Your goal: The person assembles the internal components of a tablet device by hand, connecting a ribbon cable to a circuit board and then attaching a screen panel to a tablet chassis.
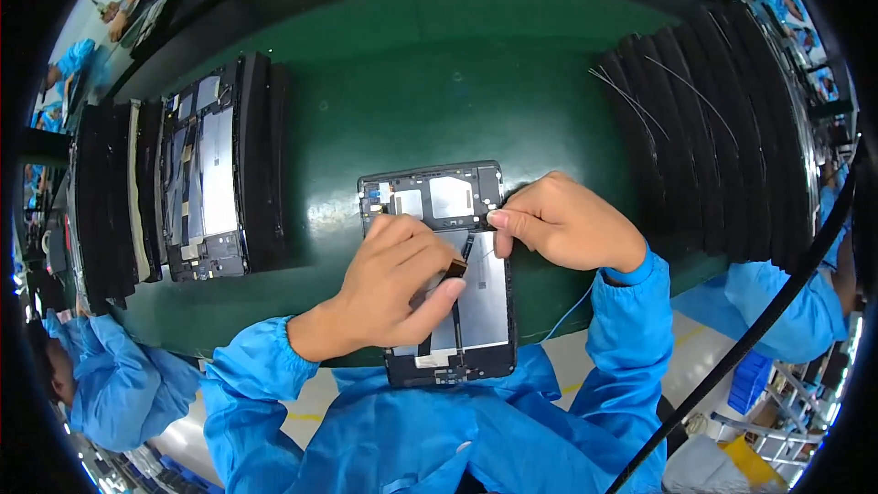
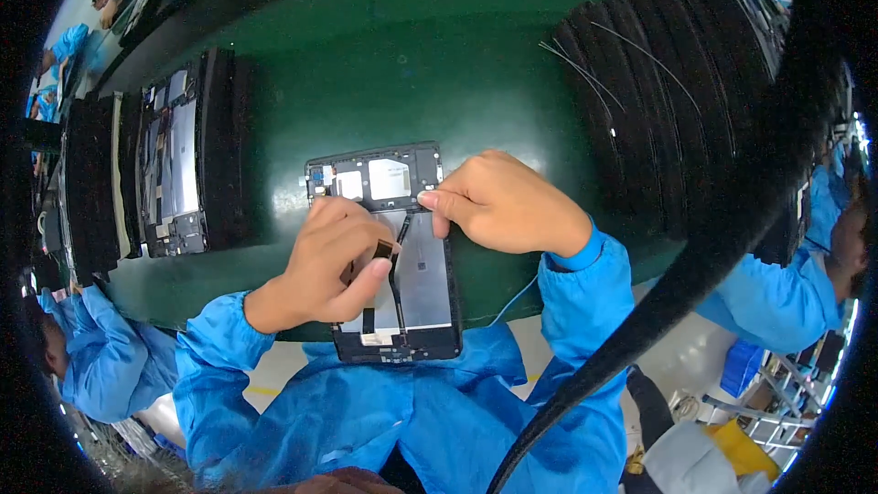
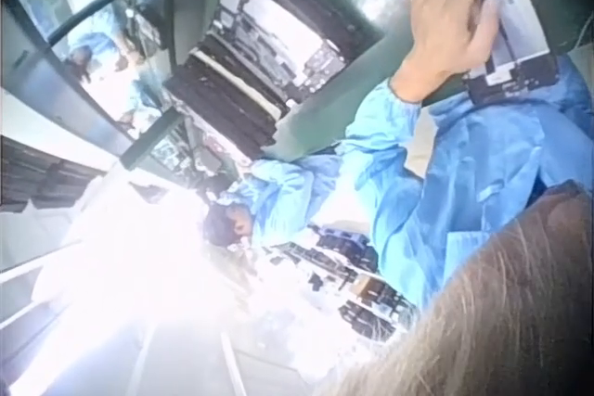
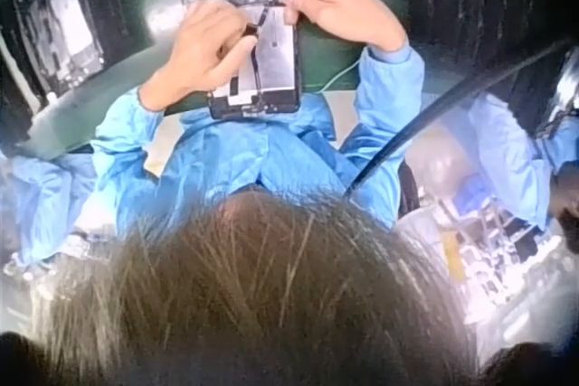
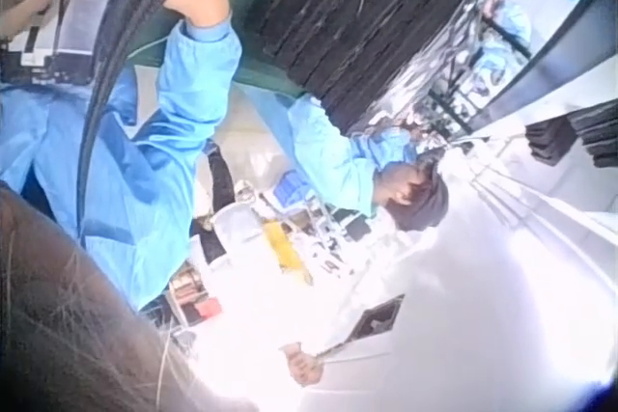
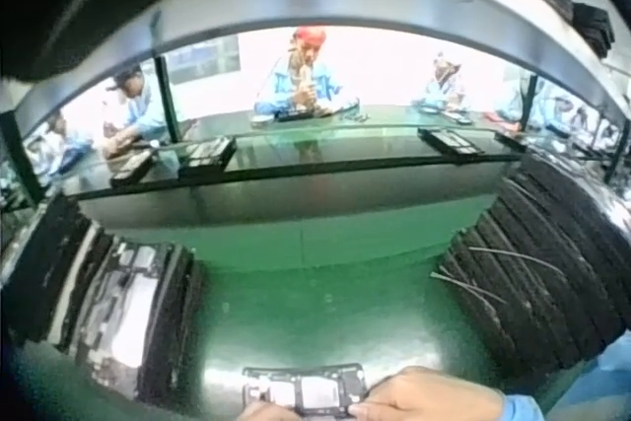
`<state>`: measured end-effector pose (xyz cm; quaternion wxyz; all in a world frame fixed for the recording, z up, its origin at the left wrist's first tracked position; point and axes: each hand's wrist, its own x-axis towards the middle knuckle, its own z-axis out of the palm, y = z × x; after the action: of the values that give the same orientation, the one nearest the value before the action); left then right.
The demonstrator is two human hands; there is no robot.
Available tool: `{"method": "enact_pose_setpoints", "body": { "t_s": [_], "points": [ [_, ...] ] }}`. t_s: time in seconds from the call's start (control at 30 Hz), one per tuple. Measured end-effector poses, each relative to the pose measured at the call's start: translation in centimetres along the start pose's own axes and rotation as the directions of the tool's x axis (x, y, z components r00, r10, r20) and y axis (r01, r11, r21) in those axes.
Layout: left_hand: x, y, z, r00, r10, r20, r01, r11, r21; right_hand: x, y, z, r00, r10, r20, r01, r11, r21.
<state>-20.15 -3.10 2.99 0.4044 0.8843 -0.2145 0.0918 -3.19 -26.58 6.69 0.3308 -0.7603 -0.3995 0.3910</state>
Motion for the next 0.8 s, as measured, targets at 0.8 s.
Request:
{"method": "enact_pose_setpoints", "body": {
  "t_s": [0.8],
  "points": [
    [1.8,-0.4,1.4,0.992,0.102,-0.069,-0.077,0.95,0.302,0.1,0.0,0.6,0.997,0.006,-0.077,-0.011,0.998,-0.067]
  ]
}}
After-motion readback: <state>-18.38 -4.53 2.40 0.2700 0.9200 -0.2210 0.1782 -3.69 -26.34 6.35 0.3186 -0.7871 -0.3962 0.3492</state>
